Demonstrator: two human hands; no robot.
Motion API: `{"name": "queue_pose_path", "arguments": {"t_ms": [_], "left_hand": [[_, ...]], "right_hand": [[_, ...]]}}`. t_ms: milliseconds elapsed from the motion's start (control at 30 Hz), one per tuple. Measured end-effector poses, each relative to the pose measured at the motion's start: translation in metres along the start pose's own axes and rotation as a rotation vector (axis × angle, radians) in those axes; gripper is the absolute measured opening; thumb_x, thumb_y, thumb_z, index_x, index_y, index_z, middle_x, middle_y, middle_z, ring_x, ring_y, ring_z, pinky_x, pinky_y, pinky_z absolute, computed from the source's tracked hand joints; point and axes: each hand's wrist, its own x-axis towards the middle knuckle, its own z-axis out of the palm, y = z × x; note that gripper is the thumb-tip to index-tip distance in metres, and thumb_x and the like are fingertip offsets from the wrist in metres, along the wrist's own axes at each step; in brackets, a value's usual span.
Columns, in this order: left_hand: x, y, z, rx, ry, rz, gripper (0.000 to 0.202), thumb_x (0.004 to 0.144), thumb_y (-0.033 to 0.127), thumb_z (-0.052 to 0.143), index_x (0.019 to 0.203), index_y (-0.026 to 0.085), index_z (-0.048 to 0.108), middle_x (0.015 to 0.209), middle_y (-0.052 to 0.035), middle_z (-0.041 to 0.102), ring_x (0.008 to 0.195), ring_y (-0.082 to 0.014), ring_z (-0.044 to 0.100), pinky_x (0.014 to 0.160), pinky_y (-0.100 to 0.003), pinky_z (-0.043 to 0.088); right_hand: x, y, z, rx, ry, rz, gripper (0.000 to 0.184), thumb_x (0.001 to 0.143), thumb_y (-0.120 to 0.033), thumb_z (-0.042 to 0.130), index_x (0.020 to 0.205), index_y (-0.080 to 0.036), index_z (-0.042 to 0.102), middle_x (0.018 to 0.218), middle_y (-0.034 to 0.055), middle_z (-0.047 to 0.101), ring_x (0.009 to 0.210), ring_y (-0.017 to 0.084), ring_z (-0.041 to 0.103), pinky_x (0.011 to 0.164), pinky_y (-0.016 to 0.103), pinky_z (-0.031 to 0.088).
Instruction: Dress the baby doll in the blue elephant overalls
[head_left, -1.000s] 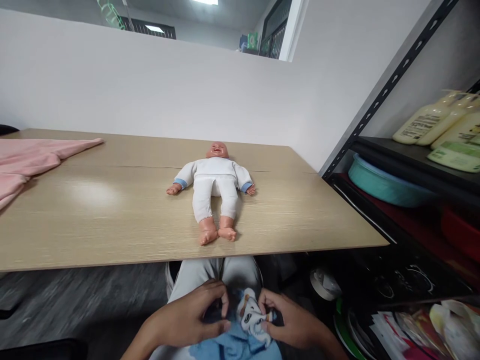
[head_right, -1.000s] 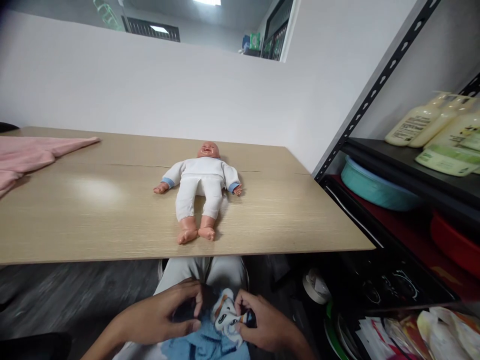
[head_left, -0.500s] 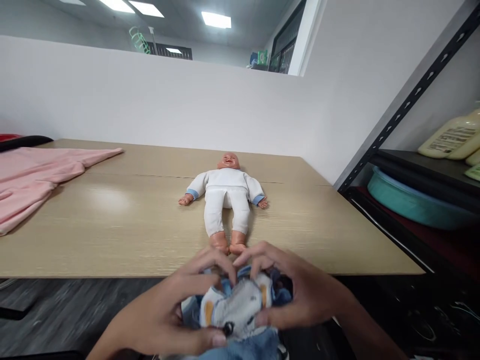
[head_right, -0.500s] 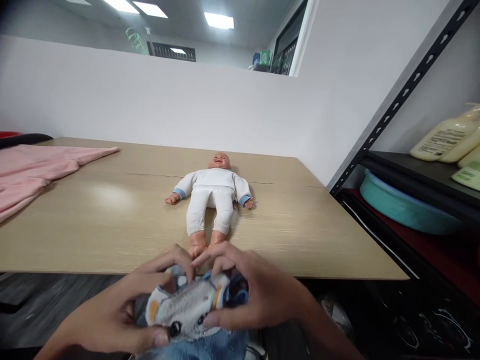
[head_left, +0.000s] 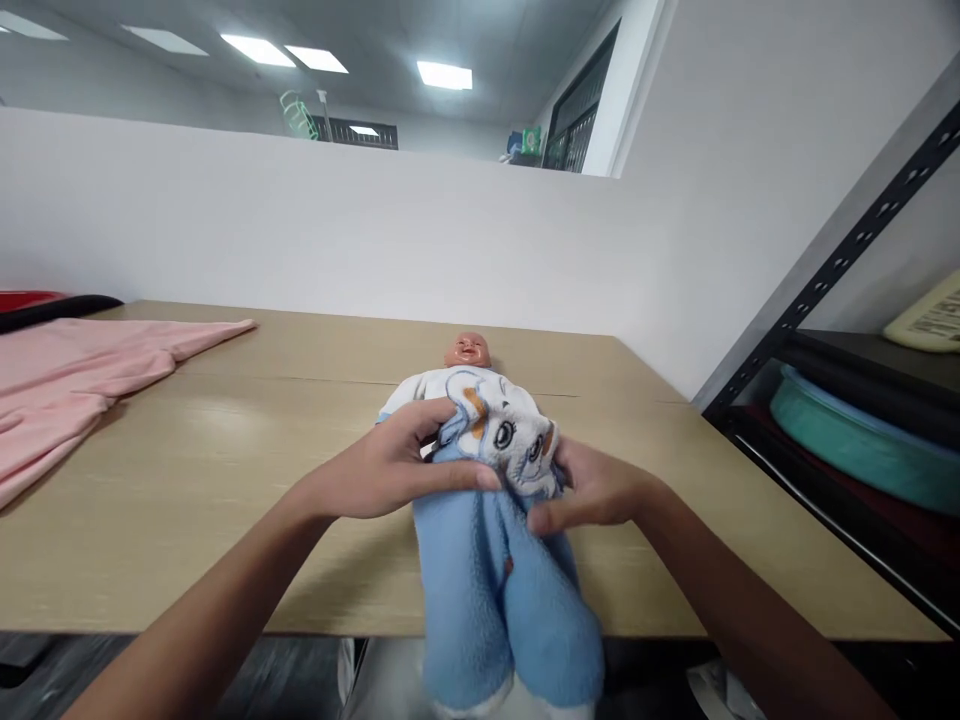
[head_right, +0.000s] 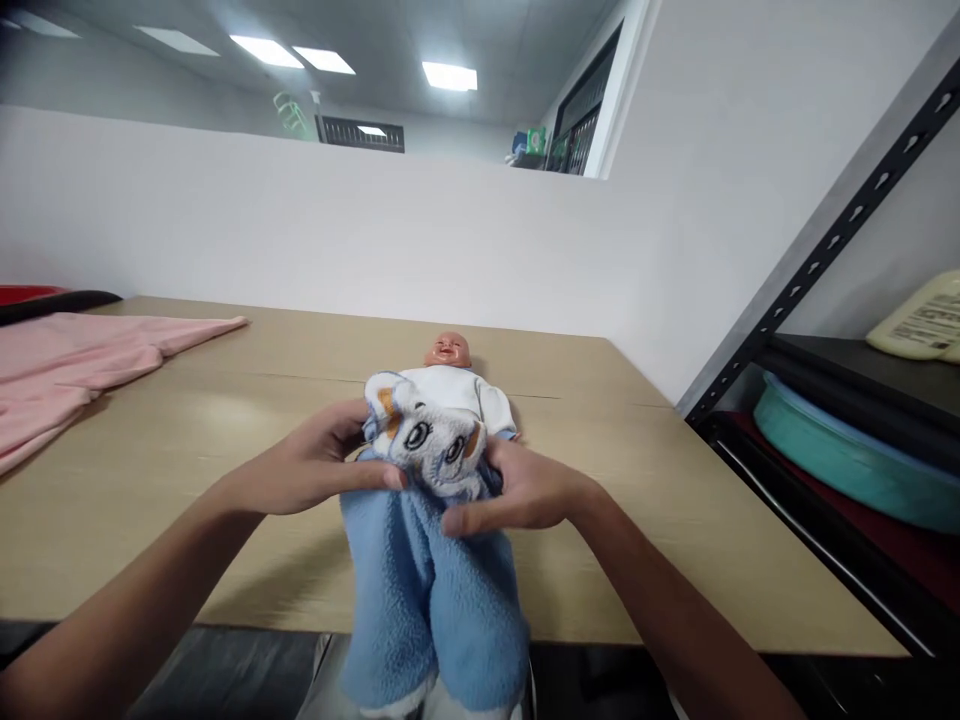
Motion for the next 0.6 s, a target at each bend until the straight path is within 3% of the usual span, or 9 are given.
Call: {"name": "queue_pose_path", "arguments": {"t_ms": [67, 133, 233, 300, 367, 433, 533, 600], "left_hand": [[0.007, -0.004, -0.002, -0.038, 0.013, -0.047, 0.043, 0.092, 0.058, 0.077, 0.11, 0.019, 0.072, 0.107, -0.0042, 0.073, 0.101, -0.0215, 0.065, 0.088, -0.031, 0.056], [0.01, -0.008, -0.007, -0.006, -0.043, -0.119, 0.048, 0.091, 0.06, 0.077, 0.116, 0.021, 0.069, 0.107, -0.0032, 0.071, 0.098, -0.0208, 0.064, 0.083, -0.029, 0.053], [0.01, -0.018, -0.019, 0.143, -0.161, -0.178, 0.062, 0.082, 0.063, 0.085, 0.124, 0.021, 0.066, 0.109, -0.0028, 0.067, 0.095, -0.0208, 0.061, 0.079, -0.028, 0.051], [0.011, -0.027, -0.026, 0.201, -0.233, -0.175, 0.055, 0.08, 0.062, 0.087, 0.111, 0.02, 0.068, 0.102, -0.0011, 0.064, 0.09, -0.0188, 0.058, 0.077, -0.028, 0.049], [0.014, -0.037, -0.031, 0.121, -0.272, -0.164, 0.045, 0.086, 0.059, 0.082, 0.101, 0.019, 0.067, 0.098, -0.0001, 0.063, 0.089, -0.0174, 0.057, 0.08, -0.027, 0.05], [0.02, -0.048, -0.032, -0.067, -0.239, -0.159, 0.04, 0.094, 0.056, 0.075, 0.11, 0.02, 0.067, 0.108, -0.0015, 0.066, 0.098, -0.0186, 0.06, 0.089, -0.029, 0.052], [0.032, -0.062, -0.033, -0.278, -0.149, -0.176, 0.046, 0.1, 0.055, 0.067, 0.133, 0.023, 0.062, 0.127, -0.0047, 0.068, 0.118, -0.0222, 0.062, 0.103, -0.032, 0.052], [0.04, -0.07, -0.035, -0.274, -0.159, -0.209, 0.044, 0.101, 0.057, 0.064, 0.127, 0.022, 0.065, 0.12, -0.0047, 0.069, 0.112, -0.0215, 0.063, 0.096, -0.03, 0.054]], "right_hand": [[0.007, 0.005, 0.0, -0.081, -0.08, 0.071, 0.083, 0.075, -0.045, 0.097, 0.148, -0.027, 0.062, 0.147, 0.0089, 0.066, 0.143, 0.033, 0.054, 0.128, 0.051, 0.034], [0.011, 0.006, 0.002, -0.087, -0.1, 0.048, 0.084, 0.078, -0.043, 0.095, 0.152, -0.026, 0.059, 0.154, 0.0095, 0.062, 0.149, 0.034, 0.05, 0.132, 0.052, 0.029], [0.014, 0.008, 0.003, 0.012, 0.012, 0.0, 0.078, 0.089, -0.048, 0.087, 0.156, -0.026, 0.055, 0.156, 0.0104, 0.061, 0.152, 0.033, 0.048, 0.131, 0.052, 0.032], [0.016, 0.011, 0.0, 0.093, 0.095, -0.001, 0.068, 0.095, -0.054, 0.079, 0.153, -0.025, 0.059, 0.15, 0.0109, 0.066, 0.147, 0.033, 0.054, 0.127, 0.053, 0.039], [0.02, 0.014, -0.006, 0.101, 0.14, -0.005, 0.061, 0.099, -0.058, 0.072, 0.148, -0.024, 0.064, 0.146, 0.0106, 0.068, 0.142, 0.033, 0.058, 0.126, 0.053, 0.042], [0.025, 0.018, -0.013, 0.037, 0.135, 0.006, 0.061, 0.099, -0.059, 0.071, 0.149, -0.024, 0.064, 0.148, 0.0109, 0.068, 0.142, 0.034, 0.058, 0.126, 0.054, 0.041], [0.031, 0.023, -0.024, -0.058, -0.001, 0.067, 0.081, 0.09, -0.057, 0.083, 0.157, -0.023, 0.054, 0.154, 0.0136, 0.063, 0.144, 0.035, 0.056, 0.128, 0.056, 0.038], [0.036, 0.028, -0.028, -0.095, -0.051, 0.075, 0.091, 0.083, -0.055, 0.09, 0.16, -0.024, 0.05, 0.159, 0.0137, 0.058, 0.15, 0.035, 0.05, 0.132, 0.056, 0.03]]}}
